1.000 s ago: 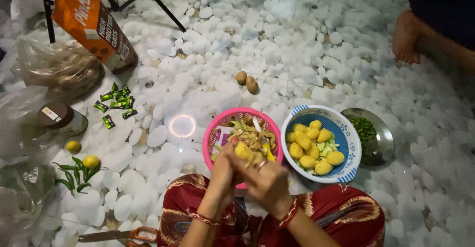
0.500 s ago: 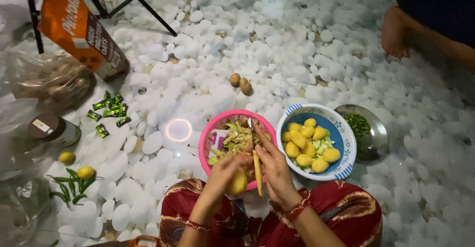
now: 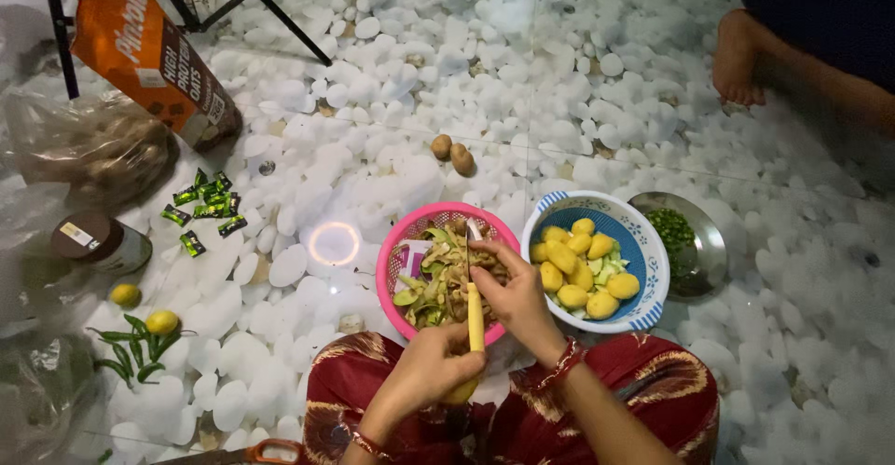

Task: The person sits on the floor and peels potatoes using a yellow peeler, placing the peeled potatoes into a blue colander. Potato skins are collected in a pink basket.

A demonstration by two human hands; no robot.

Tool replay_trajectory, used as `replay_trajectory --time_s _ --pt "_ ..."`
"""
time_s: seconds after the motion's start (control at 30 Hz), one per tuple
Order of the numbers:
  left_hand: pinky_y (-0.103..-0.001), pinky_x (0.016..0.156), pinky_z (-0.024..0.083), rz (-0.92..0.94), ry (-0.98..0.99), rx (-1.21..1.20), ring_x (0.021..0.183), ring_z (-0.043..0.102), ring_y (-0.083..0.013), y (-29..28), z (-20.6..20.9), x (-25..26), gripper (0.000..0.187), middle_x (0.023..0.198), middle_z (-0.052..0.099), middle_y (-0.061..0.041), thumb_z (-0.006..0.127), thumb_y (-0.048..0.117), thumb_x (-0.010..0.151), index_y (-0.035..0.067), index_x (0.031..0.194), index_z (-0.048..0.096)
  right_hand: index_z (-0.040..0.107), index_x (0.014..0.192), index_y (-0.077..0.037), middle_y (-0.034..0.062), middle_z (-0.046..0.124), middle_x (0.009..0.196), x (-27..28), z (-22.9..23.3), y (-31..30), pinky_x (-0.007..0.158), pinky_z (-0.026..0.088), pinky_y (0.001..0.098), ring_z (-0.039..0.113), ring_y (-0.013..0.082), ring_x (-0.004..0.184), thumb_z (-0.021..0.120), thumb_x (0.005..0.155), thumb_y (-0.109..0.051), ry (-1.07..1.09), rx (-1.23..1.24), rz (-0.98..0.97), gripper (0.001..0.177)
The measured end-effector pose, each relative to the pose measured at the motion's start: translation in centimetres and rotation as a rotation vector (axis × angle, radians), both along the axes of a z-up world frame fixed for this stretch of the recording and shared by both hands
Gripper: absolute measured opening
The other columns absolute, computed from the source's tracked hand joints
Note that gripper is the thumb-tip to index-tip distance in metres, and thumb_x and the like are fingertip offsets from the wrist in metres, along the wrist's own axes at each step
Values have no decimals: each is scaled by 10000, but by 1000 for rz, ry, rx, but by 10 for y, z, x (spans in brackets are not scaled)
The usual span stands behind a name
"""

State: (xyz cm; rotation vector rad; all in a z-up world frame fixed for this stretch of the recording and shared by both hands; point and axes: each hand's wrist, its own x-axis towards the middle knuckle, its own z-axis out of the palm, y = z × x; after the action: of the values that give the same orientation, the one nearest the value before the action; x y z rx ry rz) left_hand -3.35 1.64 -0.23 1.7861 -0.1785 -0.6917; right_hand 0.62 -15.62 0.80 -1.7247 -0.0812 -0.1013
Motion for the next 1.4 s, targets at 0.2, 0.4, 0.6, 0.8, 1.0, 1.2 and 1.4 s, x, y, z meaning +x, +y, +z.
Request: replay_trajectory --time_s 0.2,0.4,0.6,0.8,1.0,1.2,1.4 --pt "-337 709 563 -48 -31 190 720 728 -207 7 7 -12 395 783 742 -130 709 338 759 58 1032 763 706 1030 0 134 759 850 8 11 -2 642 587 299 746 114 766 675 898 -84 -267 -453 -25 159" --pt "-320 681 580 33 56 51 698 728 -160 18 -3 -21 342 757 758 -97 690 290 783 15 979 740 704 1023 -8 142 755 777 21 31 -2 593 562 321 737 227 671 685 908 -114 -101 -418 -91 158" --pt "-303 690 581 120 91 -67 719 709 -122 27 -21 -22 288 793 770 -79 690 228 826 -3 992 731 706 1185 -39 172 752 908 17 17 1 649 584 355 759 266 755 644 888 -102 -373 -624 -89 310" --pt "-299 681 573 178 113 -79 734 692 -111 34 -31 -23 295 805 767 -68 704 212 826 -10 1017 736 721 1291 -160 178 743 1020 25 10 3 665 588 425 737 323 760 598 911 -73 -130 -798 81 409" --pt "-299 674 576 169 154 -112 721 694 -110 31 -31 -21 339 807 762 -54 692 235 815 6 1061 734 752 1004 -117 127 782 901 23 18 9 714 582 396 763 276 819 718 945 -265 -161 -828 -14 163" --pt "-313 681 577 109 82 -14 717 705 -125 29 -18 -21 348 786 763 -84 701 253 797 -12 1019 741 733 1068 -83 113 766 1014 13 13 19 800 574 393 739 287 940 737 892 -236 -287 -593 40 233" --pt "-363 695 587 66 32 104 697 741 -212 29 4 -21 370 768 759 -130 696 283 751 49 1032 749 709 1059 -66 119 756 1030 18 20 15 729 580 363 742 289 850 732 860 -200 -284 -633 166 241"
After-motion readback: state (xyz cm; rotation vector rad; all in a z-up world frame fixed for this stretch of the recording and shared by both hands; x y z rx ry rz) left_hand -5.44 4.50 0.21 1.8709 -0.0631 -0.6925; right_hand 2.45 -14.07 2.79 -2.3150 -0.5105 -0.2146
